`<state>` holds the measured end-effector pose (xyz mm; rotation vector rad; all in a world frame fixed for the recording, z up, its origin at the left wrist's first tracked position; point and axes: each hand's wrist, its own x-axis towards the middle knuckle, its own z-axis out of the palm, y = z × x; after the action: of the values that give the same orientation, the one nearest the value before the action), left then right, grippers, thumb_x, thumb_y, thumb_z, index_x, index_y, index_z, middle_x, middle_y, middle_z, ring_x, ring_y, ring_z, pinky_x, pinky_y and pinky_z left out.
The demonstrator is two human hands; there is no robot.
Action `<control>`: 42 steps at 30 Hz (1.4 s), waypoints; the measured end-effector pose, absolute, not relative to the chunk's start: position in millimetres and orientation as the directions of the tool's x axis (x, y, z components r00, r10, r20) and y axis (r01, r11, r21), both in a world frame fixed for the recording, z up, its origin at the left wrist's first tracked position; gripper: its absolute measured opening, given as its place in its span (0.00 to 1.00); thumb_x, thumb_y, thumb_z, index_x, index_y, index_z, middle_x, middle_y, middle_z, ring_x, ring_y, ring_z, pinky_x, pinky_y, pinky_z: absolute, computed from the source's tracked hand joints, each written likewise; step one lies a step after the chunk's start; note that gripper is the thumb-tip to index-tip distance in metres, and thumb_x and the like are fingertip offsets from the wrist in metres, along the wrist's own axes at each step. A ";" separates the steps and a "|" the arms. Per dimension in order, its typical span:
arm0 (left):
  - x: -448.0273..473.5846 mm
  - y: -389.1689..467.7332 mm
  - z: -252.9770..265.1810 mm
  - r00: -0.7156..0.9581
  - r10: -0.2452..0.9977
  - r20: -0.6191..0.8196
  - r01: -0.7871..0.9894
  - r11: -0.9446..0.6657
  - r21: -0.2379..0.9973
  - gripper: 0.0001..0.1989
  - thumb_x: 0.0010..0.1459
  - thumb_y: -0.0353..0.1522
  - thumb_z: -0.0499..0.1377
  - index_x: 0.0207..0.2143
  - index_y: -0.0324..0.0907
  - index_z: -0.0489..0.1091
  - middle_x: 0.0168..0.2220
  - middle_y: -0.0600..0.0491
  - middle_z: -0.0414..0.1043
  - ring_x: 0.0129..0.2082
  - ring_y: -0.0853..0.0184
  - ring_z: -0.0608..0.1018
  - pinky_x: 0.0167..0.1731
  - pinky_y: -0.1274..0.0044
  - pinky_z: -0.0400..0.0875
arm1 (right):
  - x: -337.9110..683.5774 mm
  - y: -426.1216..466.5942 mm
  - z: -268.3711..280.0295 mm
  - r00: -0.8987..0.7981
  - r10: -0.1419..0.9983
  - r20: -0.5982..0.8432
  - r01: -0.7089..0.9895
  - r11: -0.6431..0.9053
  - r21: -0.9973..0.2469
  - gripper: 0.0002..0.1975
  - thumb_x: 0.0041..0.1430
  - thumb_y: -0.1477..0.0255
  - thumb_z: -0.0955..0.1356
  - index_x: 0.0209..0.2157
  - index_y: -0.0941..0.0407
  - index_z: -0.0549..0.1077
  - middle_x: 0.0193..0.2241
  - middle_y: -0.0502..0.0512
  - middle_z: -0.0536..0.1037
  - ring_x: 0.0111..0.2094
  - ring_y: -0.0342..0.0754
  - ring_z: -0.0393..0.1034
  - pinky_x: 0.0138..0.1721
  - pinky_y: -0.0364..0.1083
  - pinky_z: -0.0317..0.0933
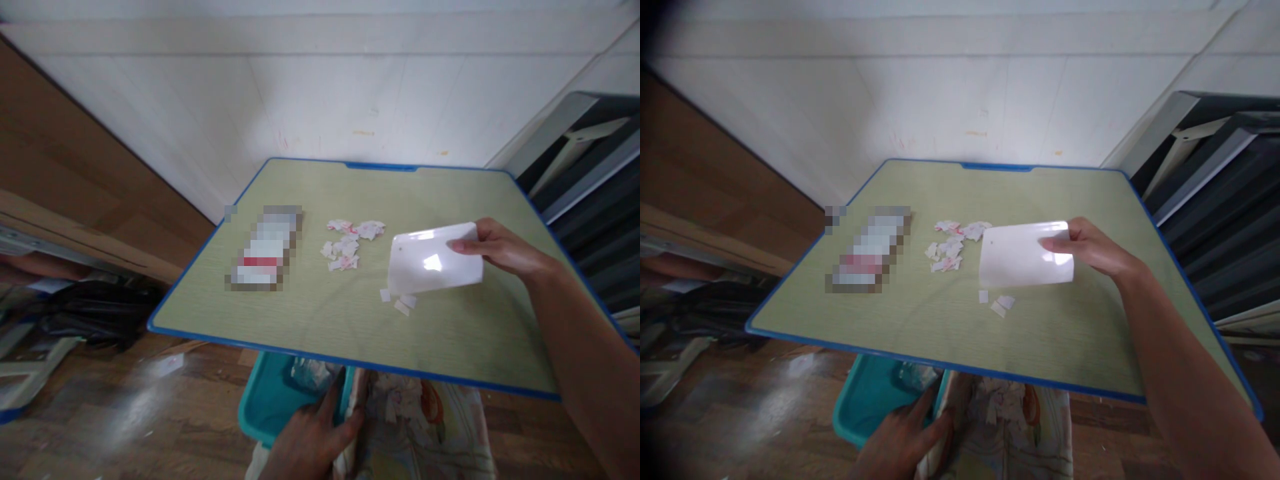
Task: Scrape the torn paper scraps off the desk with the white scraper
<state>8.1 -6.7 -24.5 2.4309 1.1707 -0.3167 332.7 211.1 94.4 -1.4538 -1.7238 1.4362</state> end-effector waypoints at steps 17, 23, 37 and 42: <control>9.0 -5.2 -20.2 0.620 0.686 -0.382 0.784 -0.562 0.264 0.41 0.36 0.18 0.50 0.51 0.52 0.39 0.53 0.40 0.46 0.39 0.57 0.68 0.33 0.69 0.64 | 341.3 219.1 86.8 -0.216 0.956 -0.196 0.336 -0.115 -0.935 0.12 0.40 0.66 0.68 0.25 0.61 0.73 0.23 0.52 0.75 0.22 0.40 0.65 0.26 0.41 0.58; 8.9 -4.7 -20.8 0.617 0.690 -0.378 0.787 -0.552 0.276 0.39 0.36 0.19 0.50 0.51 0.52 0.41 0.53 0.40 0.45 0.40 0.57 0.68 0.32 0.69 0.64 | 325.8 216.5 92.3 -0.346 0.890 -0.297 0.537 -0.072 -0.840 0.13 0.37 0.63 0.69 0.20 0.59 0.73 0.16 0.48 0.71 0.17 0.38 0.61 0.19 0.38 0.54; 7.8 -7.0 -18.9 0.607 0.696 -0.383 0.794 -0.545 0.267 0.43 0.32 0.19 0.49 0.51 0.52 0.38 0.55 0.40 0.40 0.41 0.56 0.67 0.34 0.68 0.63 | 307.3 196.9 96.9 -0.632 0.623 -0.461 0.630 0.066 -0.774 0.11 0.41 0.66 0.67 0.18 0.60 0.71 0.12 0.45 0.62 0.15 0.35 0.52 0.14 0.37 0.42; 8.2 -7.4 -18.4 0.613 0.702 -0.363 0.790 -0.550 0.270 0.42 0.33 0.19 0.49 0.51 0.52 0.37 0.56 0.38 0.34 0.40 0.55 0.67 0.33 0.67 0.63 | 307.8 196.2 98.5 -0.652 0.600 -0.464 0.618 0.065 -0.783 0.10 0.40 0.66 0.68 0.20 0.60 0.73 0.14 0.46 0.64 0.16 0.36 0.54 0.15 0.37 0.46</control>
<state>8.2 -7.4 -18.4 2.4341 1.1887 -0.2979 307.8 196.2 98.5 -1.3177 -2.3054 1.7108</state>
